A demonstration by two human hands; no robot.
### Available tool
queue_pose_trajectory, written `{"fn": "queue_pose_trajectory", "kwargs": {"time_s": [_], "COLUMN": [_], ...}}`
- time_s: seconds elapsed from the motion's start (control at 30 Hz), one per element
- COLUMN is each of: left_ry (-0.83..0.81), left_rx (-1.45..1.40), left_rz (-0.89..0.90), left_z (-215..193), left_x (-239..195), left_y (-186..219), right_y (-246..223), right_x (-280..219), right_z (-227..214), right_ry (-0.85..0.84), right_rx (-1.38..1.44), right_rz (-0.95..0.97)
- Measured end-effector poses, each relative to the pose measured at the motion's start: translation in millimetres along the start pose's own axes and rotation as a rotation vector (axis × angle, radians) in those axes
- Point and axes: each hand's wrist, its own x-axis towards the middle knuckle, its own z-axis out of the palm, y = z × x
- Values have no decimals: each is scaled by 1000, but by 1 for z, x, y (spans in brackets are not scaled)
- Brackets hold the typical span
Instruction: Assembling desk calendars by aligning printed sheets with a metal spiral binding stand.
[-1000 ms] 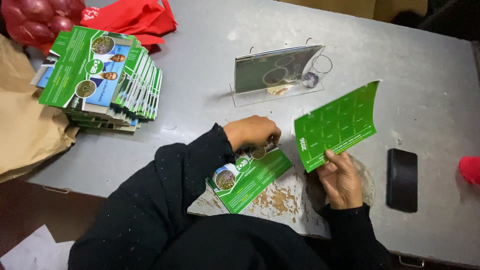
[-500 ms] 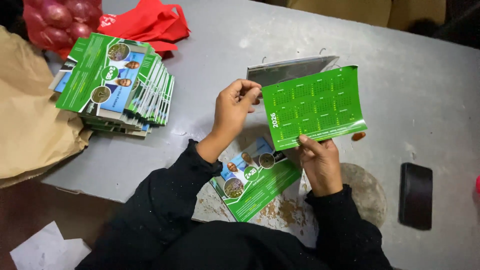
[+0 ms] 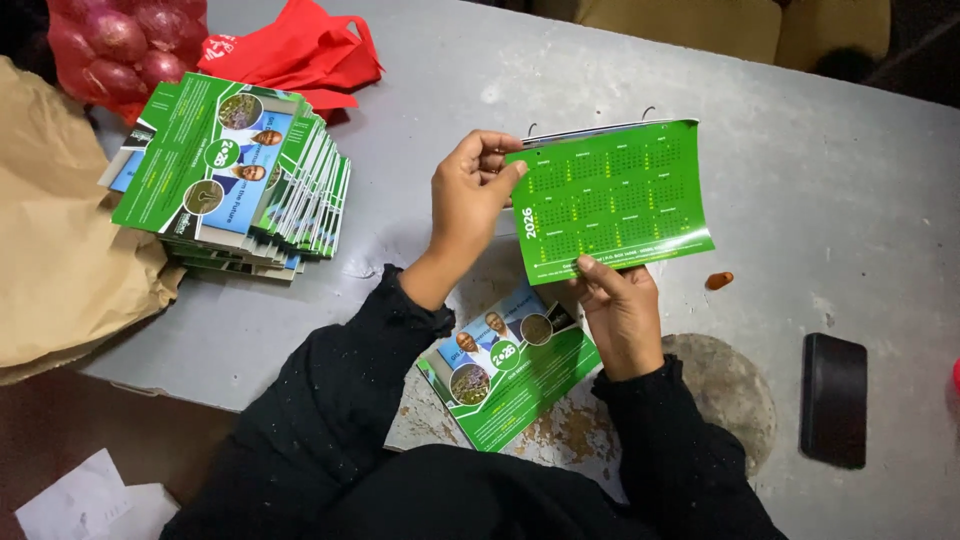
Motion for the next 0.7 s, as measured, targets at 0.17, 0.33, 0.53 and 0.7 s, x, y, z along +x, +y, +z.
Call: {"fn": "queue_pose_trajectory", "kwargs": {"time_s": [0.17, 0.33, 0.53, 0.7], "left_ry": [11, 23, 29, 40], "left_rx": [45, 105, 154, 178], "left_rz": [31, 65, 61, 91], "left_z": [5, 5, 4, 6], "left_x": [15, 22, 22, 24], "left_y": [-5, -6, 1, 5], "right_y": [1, -2, 0, -16], "right_x": [6, 5, 6, -5], "right_z": [5, 11, 11, 29], "right_ry": [12, 18, 22, 28], "right_rx": [20, 14, 31, 31], "right_rz": [-29, -31, -44, -57]}}
